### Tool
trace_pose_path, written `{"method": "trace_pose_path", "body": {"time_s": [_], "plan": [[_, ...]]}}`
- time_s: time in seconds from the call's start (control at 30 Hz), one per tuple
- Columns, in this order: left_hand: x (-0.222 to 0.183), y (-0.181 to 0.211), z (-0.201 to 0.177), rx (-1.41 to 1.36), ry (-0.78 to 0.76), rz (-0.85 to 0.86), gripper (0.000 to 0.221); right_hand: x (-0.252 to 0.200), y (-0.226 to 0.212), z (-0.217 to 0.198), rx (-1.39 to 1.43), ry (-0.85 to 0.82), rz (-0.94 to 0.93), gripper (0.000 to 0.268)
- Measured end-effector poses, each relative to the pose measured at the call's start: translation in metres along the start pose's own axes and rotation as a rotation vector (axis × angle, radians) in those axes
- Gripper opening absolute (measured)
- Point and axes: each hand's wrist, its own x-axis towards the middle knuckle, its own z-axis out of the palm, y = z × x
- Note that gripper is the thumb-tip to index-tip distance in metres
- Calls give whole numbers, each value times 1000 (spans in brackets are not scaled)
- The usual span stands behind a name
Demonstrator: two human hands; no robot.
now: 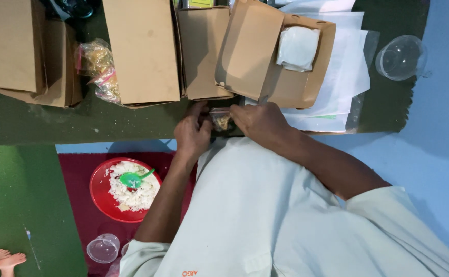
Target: The person wraps a white food item in paper, folds the paper around it, and places the wrapped item into an open cardboard takeout box. They add a small packet into the box, close the box lid, and set the closed box aside with the other packed boxes.
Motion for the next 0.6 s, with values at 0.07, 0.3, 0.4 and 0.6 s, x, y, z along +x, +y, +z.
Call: {"method": "trace_pose_path", "body": {"time_s": [0.07, 0.3, 0.4, 0.6], "plan": [[2, -2, 0, -29, -3, 33, 45, -2, 0, -5, -57, 27, -21, 32], [1, 2, 12, -161, 5, 149, 28, -5, 0, -7, 10, 194, -1, 36], [0, -15, 27, -191, 73, 155, 18, -2, -4, -21, 76, 204, 7, 35], [5, -5, 29, -369, 143, 143, 16, -1, -6, -31, 172, 317, 46, 23]]}}
